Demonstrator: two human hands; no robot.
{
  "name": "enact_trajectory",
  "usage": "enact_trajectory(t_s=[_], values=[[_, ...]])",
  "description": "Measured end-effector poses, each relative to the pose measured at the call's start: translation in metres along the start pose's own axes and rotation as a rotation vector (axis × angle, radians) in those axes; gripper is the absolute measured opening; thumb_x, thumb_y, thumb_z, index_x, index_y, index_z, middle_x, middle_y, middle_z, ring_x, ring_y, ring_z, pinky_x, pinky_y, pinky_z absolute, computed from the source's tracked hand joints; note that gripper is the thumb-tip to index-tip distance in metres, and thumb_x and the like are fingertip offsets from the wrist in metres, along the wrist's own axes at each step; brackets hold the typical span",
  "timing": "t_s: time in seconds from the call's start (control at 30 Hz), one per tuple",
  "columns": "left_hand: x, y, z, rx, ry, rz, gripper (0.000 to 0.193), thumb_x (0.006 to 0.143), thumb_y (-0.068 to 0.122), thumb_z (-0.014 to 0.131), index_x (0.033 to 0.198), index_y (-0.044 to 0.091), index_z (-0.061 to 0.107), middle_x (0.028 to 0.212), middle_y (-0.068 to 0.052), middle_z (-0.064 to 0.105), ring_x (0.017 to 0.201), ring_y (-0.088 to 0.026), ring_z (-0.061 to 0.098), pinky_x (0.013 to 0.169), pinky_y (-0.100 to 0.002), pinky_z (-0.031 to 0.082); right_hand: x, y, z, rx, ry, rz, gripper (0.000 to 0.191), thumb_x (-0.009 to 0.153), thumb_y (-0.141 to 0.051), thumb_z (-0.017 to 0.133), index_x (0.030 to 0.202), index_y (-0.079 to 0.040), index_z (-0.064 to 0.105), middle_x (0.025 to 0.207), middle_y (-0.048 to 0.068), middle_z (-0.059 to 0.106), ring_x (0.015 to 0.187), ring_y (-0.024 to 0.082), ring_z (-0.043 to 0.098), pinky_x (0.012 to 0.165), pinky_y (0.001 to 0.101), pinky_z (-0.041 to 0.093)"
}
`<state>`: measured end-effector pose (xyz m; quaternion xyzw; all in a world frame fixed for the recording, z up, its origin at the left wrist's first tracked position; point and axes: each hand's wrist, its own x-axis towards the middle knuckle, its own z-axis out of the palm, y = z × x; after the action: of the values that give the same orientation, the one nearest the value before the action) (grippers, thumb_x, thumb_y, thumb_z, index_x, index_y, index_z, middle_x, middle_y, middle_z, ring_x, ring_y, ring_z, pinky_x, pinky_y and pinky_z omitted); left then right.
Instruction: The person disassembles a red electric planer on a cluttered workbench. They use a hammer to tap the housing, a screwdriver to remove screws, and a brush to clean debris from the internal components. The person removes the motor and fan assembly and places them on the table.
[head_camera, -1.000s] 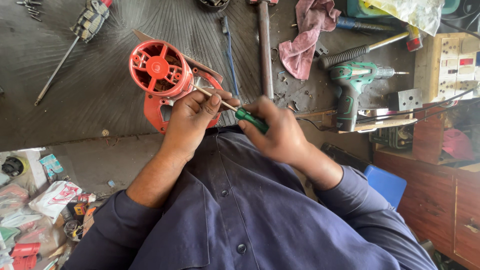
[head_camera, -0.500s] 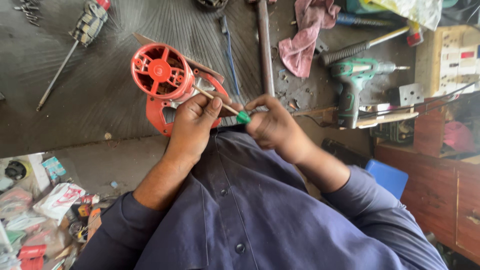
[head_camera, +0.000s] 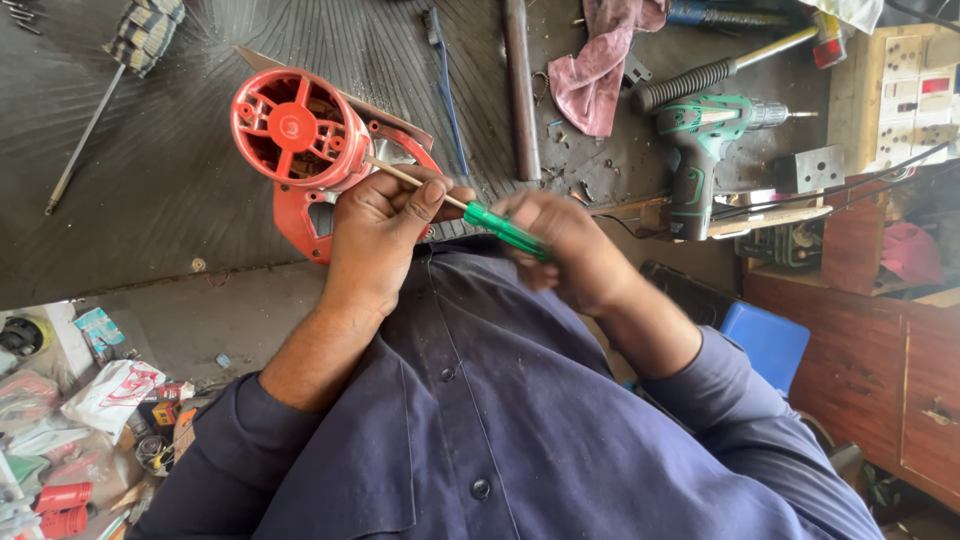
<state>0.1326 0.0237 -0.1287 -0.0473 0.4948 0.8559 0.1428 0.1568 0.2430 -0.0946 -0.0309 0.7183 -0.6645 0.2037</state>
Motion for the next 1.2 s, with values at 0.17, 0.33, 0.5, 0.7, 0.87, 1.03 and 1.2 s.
enact_trajectory(t_s=[0.17, 0.33, 0.5, 0.7, 0.87, 1.03, 1.2], values=[[0.001, 0.003, 0.000, 0.026, -0.038, -0.006, 0.028, 0.100, 0.023, 0.071, 0.111, -0.002, 0.067, 0.106, -0.014, 0.077, 0.102, -0.021, 0.076, 0.095, -0.036, 0.064, -0.009, 0.005, -0.004, -0.148, -0.014, 0.011, 0.032, 0.092, -0.011, 0.073, 0.123, -0.006, 0.065, 0.094, 0.007, 0.058, 0.081, 0.024, 0.061, 0.067, 0.0400, 0.050], [0.004, 0.005, 0.002, -0.013, -0.165, -0.164, 0.034, 0.097, 0.027, 0.070, 0.115, -0.003, 0.069, 0.107, -0.014, 0.076, 0.101, -0.020, 0.076, 0.094, -0.035, 0.063, -0.017, 0.001, 0.010, -1.053, 0.267, -0.599, 0.038, 0.089, -0.003, 0.073, 0.126, -0.009, 0.064, 0.100, 0.010, 0.059, 0.085, 0.029, 0.061, 0.069, 0.0409, 0.051], [0.003, 0.002, 0.017, -0.074, -0.077, -0.196, 0.027, 0.100, 0.010, 0.075, 0.117, -0.009, 0.067, 0.109, -0.018, 0.076, 0.100, -0.022, 0.072, 0.093, -0.035, 0.059, -0.017, 0.000, 0.011, -0.704, 0.273, -0.567, 0.038, 0.096, -0.006, 0.074, 0.129, -0.009, 0.057, 0.112, 0.010, 0.061, 0.090, 0.020, 0.067, 0.072, 0.0324, 0.055], [0.000, 0.012, 0.037, -0.320, -0.074, -0.150, 0.051, 0.097, 0.006, 0.068, 0.142, 0.003, 0.045, 0.124, -0.016, 0.071, 0.122, -0.023, 0.069, 0.111, -0.037, 0.056, -0.023, 0.003, -0.004, 0.270, 0.009, 0.188, 0.044, 0.103, -0.018, 0.066, 0.143, -0.003, 0.056, 0.092, 0.009, 0.071, 0.064, 0.007, 0.056, 0.056, 0.0267, 0.045], [-0.008, 0.009, 0.035, -0.428, -0.034, -0.143, 0.045, 0.097, 0.015, 0.068, 0.137, 0.006, 0.050, 0.120, -0.009, 0.071, 0.118, -0.021, 0.070, 0.107, -0.042, 0.058, -0.028, -0.004, 0.005, -0.496, 0.139, -0.333, 0.035, 0.101, -0.012, 0.075, 0.132, -0.006, 0.061, 0.107, 0.012, 0.070, 0.094, 0.017, 0.072, 0.077, 0.0325, 0.057], [-0.011, -0.007, 0.021, -0.305, 0.132, -0.105, 0.023, 0.105, 0.016, 0.074, 0.118, 0.001, 0.062, 0.106, -0.008, 0.070, 0.100, -0.023, 0.071, 0.090, -0.040, 0.061, -0.021, -0.013, 0.007, -0.779, 0.228, -0.450, 0.038, 0.093, -0.011, 0.076, 0.129, -0.008, 0.065, 0.108, 0.013, 0.069, 0.094, 0.024, 0.070, 0.075, 0.0341, 0.056], [-0.010, -0.006, 0.020, -0.320, 0.195, -0.077, 0.026, 0.100, 0.014, 0.072, 0.122, 0.001, 0.065, 0.111, -0.011, 0.074, 0.106, -0.025, 0.075, 0.092, -0.037, 0.063, -0.020, -0.010, 0.002, 0.149, 0.053, -0.014, 0.044, 0.097, -0.015, 0.077, 0.136, -0.002, 0.062, 0.093, 0.010, 0.067, 0.077, 0.010, 0.064, 0.067, 0.0270, 0.053]])
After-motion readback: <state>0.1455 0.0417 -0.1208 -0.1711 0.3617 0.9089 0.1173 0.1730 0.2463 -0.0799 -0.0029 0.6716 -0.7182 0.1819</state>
